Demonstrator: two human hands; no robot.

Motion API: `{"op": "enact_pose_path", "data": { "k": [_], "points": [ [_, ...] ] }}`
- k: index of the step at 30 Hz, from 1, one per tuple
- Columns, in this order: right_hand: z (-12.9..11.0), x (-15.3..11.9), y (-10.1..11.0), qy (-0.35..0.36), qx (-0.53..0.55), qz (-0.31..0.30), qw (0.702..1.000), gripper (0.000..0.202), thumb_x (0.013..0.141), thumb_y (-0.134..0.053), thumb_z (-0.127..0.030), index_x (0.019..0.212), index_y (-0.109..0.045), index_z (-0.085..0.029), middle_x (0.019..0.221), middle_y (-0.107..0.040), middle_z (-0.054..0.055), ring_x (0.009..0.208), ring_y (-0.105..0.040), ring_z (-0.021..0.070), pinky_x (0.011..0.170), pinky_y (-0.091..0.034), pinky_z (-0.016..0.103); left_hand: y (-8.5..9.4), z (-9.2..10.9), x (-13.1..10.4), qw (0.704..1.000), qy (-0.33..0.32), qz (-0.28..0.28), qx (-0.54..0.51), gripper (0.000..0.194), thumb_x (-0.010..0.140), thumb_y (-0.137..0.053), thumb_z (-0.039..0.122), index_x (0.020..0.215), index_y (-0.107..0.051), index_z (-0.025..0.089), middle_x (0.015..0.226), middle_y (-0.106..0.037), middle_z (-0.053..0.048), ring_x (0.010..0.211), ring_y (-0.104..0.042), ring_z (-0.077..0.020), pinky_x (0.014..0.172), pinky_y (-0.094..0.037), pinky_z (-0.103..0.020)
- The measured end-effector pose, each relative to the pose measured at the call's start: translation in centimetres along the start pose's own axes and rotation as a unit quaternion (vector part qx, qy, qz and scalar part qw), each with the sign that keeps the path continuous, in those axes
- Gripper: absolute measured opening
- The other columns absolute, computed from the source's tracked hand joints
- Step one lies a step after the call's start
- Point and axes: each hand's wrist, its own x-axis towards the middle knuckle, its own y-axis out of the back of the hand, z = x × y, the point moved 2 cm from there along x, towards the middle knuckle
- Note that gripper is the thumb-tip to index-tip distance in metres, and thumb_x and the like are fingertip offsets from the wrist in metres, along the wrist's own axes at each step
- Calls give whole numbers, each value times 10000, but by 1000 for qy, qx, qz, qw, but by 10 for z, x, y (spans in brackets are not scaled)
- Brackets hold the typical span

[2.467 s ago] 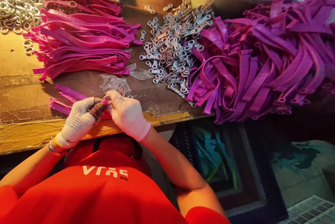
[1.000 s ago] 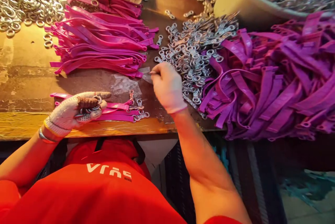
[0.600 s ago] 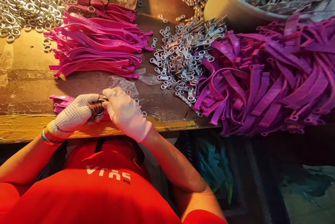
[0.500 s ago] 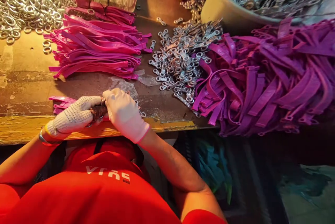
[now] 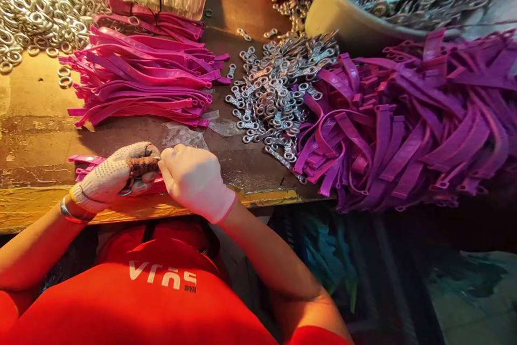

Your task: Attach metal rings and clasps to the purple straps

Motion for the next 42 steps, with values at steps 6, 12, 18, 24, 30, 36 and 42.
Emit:
{"op": "enact_pose_path", "data": {
  "k": [6,12,18,24,30,36,42],
  "points": [
    [9,10,3,-78,207,17,975,285,1035,-434,-353,957,-659,-195,794,-678,27,741,-622,177,703,-436,277,-1,16,15,979,15,4,-205,164,886,-641,230,776,-537,165,594,-414,53,391,-290,-37,329,-220,-133],
    [64,97,21,-76,36,121,989,317,1048,-434,-389,973,-669,-190,963,-667,87,997,-604,249,872,-458,387,15,30,35,933,41,77,-348,210,1007,-489,292,900,-606,154,681,-540,-7,465,-442,-53,337,-201,-105],
    [88,145,2,-65,-67,75,993,319,979,-564,-391,892,-693,-112,1058,-666,147,1087,-555,309,928,-432,481,12,18,33,943,107,61,-308,190,983,-525,268,825,-575,175,555,-404,46,355,-260,-30,316,-152,-110],
    [37,91,32,-5,163,33,986,288,1000,-514,-320,785,-641,-177,869,-639,55,868,-570,202,793,-470,366,6,13,31,934,45,28,-353,196,988,-436,142,878,-598,154,583,-447,43,339,-235,-18,313,-175,-101],
    [-11,1,44,6,323,-62,944,218,968,-549,-193,786,-666,-215,859,-660,16,869,-607,170,802,-484,309,31,18,28,937,44,22,-346,268,1028,-462,319,921,-649,160,510,-331,58,341,-199,-41,319,-126,-135],
    [-28,-59,11,-34,327,-126,936,246,989,-557,-211,783,-690,-218,793,-674,14,813,-600,176,751,-478,304,50,29,20,952,74,54,-293,280,1021,-475,340,887,-656,173,497,-323,51,338,-170,-39,338,-25,-138],
    [-28,-48,12,11,390,-49,919,199,1023,-525,-273,1044,-716,-221,998,-743,34,934,-663,170,867,-505,271,30,27,1,989,27,52,-136,137,899,-675,281,875,-657,147,481,-324,71,358,-215,-28,337,-101,-123]
  ]
}}
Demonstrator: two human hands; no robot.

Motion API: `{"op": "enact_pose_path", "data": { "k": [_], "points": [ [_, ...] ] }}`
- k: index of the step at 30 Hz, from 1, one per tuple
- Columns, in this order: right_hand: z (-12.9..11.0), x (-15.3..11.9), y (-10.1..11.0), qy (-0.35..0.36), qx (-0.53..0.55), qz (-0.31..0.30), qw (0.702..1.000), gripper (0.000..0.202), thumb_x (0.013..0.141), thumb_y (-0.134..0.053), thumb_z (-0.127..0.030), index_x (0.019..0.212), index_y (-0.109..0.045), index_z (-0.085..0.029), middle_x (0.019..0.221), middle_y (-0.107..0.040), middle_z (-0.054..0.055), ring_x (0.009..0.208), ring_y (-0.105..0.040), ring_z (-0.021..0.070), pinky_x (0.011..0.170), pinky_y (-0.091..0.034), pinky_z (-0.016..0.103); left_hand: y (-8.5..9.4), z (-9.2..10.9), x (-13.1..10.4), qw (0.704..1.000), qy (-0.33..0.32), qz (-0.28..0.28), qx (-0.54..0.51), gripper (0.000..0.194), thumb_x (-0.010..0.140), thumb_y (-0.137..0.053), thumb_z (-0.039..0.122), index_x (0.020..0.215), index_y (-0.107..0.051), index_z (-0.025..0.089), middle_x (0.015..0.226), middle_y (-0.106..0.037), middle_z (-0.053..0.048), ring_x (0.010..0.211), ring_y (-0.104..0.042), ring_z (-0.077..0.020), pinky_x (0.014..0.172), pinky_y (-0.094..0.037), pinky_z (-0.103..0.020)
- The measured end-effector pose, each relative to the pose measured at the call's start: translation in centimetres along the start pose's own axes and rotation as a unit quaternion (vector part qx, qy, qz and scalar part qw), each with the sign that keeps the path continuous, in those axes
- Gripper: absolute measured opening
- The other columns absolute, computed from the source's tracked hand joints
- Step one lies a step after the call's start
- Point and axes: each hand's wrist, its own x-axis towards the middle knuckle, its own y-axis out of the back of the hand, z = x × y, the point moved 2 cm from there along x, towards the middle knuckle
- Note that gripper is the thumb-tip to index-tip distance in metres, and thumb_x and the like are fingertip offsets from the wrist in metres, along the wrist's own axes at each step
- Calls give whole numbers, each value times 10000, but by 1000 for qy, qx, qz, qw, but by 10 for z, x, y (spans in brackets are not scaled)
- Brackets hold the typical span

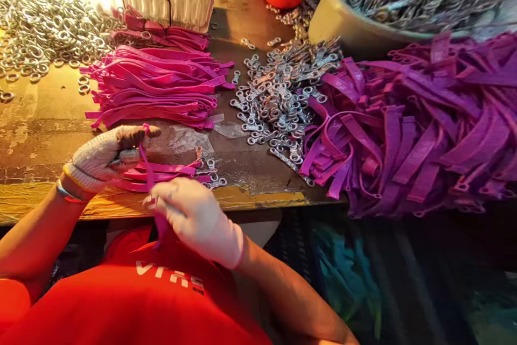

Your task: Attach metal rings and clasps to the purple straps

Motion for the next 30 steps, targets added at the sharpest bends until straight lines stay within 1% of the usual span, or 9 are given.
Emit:
{"op": "enact_pose_path", "data": {
  "k": [2,4,8,12,19,22,25,27,30],
  "points": [
    [5,14,11,10,-70,86,994,264,1027,-509,-269,1220,-679,-208,1071,-748,59,975,-676,191,905,-492,289,-6,-6,-7,998,-18,-7,66,221,847,-749,312,795,-619,141,488,-375,64,366,-253,-25,335,-158,-125],
    [10,27,18,7,-157,115,981,319,1020,-503,-238,1302,-644,-192,1092,-749,78,990,-680,214,918,-478,309,-10,-11,-13,994,-21,-10,102,276,821,-779,352,777,-602,145,499,-419,57,361,-270,-26,328,-187,-134],
    [13,46,19,-7,-293,83,952,279,1014,-480,-186,1212,-673,-155,1042,-730,105,969,-658,231,892,-447,321,-18,-17,-20,990,-16,-11,137,278,834,-764,387,853,-639,139,486,-433,63,347,-261,-26,320,-193,-137],
    [9,47,14,-13,-382,68,922,270,1030,-433,-186,1173,-658,-140,939,-688,94,862,-607,224,780,-392,325,-24,-22,-21,985,-27,-2,168,343,912,-659,438,741,-561,156,456,-416,59,335,-273,-38,315,-205,-149],
    [15,40,8,90,-529,83,840,266,1008,-377,-126,995,-643,-132,751,-590,71,674,-462,215,630,-228,359,-21,-31,-17,947,-84,23,308,387,903,-664,488,731,-552,160,478,-501,42,370,-397,-56,351,-272,-150],
    [22,40,10,92,-507,84,853,276,1017,-364,-132,1056,-638,-128,762,-600,66,681,-464,216,636,-242,359,-18,-37,-11,956,-66,-8,286,420,892,-666,518,712,-537,161,502,-506,40,377,-411,-58,357,-278,-160],
    [29,40,11,76,-440,64,892,248,1019,-399,-159,1086,-637,-141,833,-641,69,749,-518,215,685,-303,354,-18,-42,-7,967,-41,-38,248,441,901,-644,538,702,-514,167,502,-488,48,356,-371,-48,350,-254,-169],
    [34,40,10,67,-413,57,906,240,1021,-410,-175,1077,-642,-148,847,-651,68,768,-533,215,703,-321,353,-19,-43,-7,958,-59,-36,280,421,904,-646,525,719,-529,165,506,-497,49,359,-385,-51,356,-262,-171],
    [41,38,6,61,-435,79,895,271,1028,-376,-174,1049,-645,-151,800,-629,70,722,-499,220,682,-311,363,-21,-43,-7,933,-92,-24,346,392,927,-612,494,726,-542,165,503,-508,43,383,-431,-71,377,-296,-180]
  ]
}}
